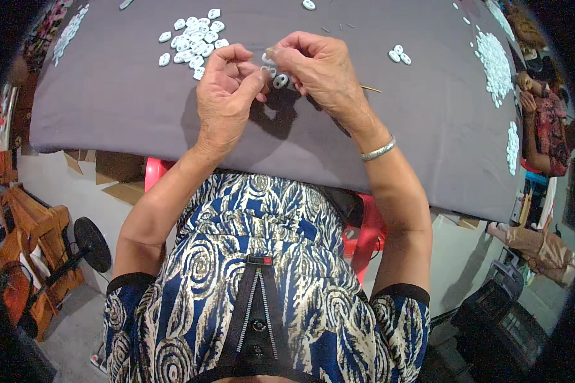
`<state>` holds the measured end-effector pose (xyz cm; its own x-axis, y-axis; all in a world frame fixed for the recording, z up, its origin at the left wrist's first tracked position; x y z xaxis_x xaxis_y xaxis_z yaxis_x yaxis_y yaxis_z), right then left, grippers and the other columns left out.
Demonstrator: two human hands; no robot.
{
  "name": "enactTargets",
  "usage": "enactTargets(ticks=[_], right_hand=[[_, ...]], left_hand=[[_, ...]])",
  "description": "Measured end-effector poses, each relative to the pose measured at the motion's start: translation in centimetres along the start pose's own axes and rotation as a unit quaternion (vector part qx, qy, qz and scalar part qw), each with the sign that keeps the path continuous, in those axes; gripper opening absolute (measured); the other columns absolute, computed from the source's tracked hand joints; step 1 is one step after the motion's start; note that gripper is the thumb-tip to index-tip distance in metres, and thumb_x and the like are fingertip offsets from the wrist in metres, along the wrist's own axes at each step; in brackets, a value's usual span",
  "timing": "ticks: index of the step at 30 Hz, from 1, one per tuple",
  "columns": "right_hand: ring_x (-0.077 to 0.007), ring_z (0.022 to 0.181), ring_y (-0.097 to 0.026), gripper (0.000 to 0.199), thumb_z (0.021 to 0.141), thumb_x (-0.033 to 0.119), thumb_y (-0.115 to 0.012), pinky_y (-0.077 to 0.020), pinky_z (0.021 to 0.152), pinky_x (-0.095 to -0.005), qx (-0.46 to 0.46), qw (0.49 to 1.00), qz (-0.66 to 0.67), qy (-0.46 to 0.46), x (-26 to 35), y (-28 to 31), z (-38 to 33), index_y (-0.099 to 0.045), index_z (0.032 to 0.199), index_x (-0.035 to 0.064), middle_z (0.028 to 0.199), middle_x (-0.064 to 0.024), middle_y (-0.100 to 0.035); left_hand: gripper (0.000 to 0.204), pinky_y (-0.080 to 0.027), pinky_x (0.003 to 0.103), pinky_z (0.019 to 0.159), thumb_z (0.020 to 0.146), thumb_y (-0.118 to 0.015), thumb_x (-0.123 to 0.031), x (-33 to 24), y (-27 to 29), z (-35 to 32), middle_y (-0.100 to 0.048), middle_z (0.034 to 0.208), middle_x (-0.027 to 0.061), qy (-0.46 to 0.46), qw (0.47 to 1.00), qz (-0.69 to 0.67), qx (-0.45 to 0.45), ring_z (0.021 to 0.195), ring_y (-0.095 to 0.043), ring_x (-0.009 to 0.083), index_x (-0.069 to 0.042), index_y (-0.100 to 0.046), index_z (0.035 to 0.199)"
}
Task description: The person assembles plastic components by inserting small pins into them by hand and placing the assembled pieces on the table.
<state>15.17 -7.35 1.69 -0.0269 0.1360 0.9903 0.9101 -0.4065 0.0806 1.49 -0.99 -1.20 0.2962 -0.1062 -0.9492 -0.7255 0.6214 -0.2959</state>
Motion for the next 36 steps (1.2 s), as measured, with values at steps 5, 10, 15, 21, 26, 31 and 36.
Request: enactTargets(ticks=[5,10,15,21,26,31,36], right_hand=[[0.0,0.049,-0.045,0.019,0.087,0.021,-0.063,-0.0355,0.042,-0.0158,0.015,1.0,-0.021,0.011,-0.2,-0.2,-0.1,-0.066,0.087,0.0024,0.06,0.0053,-0.053],[-0.0007,0.049,-0.046,0.018,0.088,0.021,-0.063,-0.036,0.041,-0.0167,0.021,0.998,-0.05,0.02,-0.5,-0.3,-0.1,-0.066,0.087,0.0033,0.061,0.0049,-0.053],[-0.0013,0.052,-0.048,0.019,0.088,0.021,-0.062,-0.0373,0.042,-0.0173,0.029,0.998,-0.054,0.024,-0.4,-0.3,-0.1,-0.066,0.087,0.0026,0.063,0.0044,-0.054],[-0.0038,0.063,-0.051,0.02,0.087,0.02,-0.064,-0.0417,0.051,-0.0205,0.041,0.99,-0.091,0.104,-0.1,0.1,0.0,-0.063,0.095,0.0017,0.075,0.0029,-0.058],[-0.0061,0.067,-0.052,0.028,0.082,0.021,-0.07,-0.0423,0.057,-0.0212,0.047,0.969,-0.196,0.14,1.3,1.1,-0.7,-0.061,0.101,0.0027,0.078,-0.0008,-0.059],[-0.023,0.068,-0.061,0.038,0.075,0.025,-0.073,-0.0486,0.058,-0.0326,0.06,0.851,-0.427,0.299,1.3,0.5,-1.2,-0.058,0.104,0.007,0.088,-0.0075,-0.06],[-0.0294,0.073,-0.062,0.031,0.08,0.028,-0.067,-0.0497,0.061,-0.0377,0.067,0.833,-0.455,0.307,0.3,0.6,-1.0,-0.054,0.098,0.0068,0.086,-0.0094,-0.058]], left_hand=[[0.029,-0.047,0.021,0.057,0.084,-0.058,0.005,0.2,0.0,0.0,-0.057,0.08,0.0038,-0.004,1.0,-0.017,-0.01,0.066,-0.056,0.0075,-0.001,-0.044,0.108],[0.029,-0.047,0.019,0.055,0.083,-0.06,0.003,0.6,0.2,0.0,-0.056,0.078,0.0029,-0.008,1.0,-0.021,-0.019,0.064,-0.055,0.0055,-0.001,-0.044,0.107],[0.029,-0.047,0.019,0.054,0.083,-0.06,0.003,0.6,0.1,0.0,-0.057,0.078,0.0026,-0.005,1.0,-0.02,-0.019,0.064,-0.055,0.0054,-0.001,-0.044,0.107],[0.029,-0.047,0.019,0.054,0.083,-0.061,0.003,0.5,0.0,0.1,-0.057,0.079,0.0026,-0.01,1.0,-0.021,-0.004,0.065,-0.055,0.0053,-0.001,-0.044,0.106],[0.029,-0.047,0.019,0.055,0.082,-0.061,0.003,0.2,0.0,0.0,-0.058,0.079,0.0025,0.0,1.0,-0.009,-0.011,0.065,-0.055,0.0052,-0.001,-0.045,0.105],[0.028,-0.047,0.019,0.058,0.083,-0.061,0.003,0.1,-0.1,0.0,-0.058,0.079,0.0021,0.003,1.0,0.002,0.0,0.068,-0.055,0.0054,0.0,-0.046,0.107],[0.026,-0.048,0.021,0.073,0.086,-0.057,0.001,-0.1,0.0,0.0,-0.058,0.085,0.0013,0.015,0.998,0.044,0.039,0.08,-0.057,0.007,0.001,-0.05,0.112]])
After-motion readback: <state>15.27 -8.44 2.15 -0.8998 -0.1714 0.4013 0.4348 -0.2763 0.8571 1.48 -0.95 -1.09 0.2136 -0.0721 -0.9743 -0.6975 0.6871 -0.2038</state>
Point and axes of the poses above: each hand's wrist, its own z-axis towards the middle knuckle, its own y-axis out of the back of the hand, x = y × z, the point moved 2 cm from there along z, towards the middle knuckle
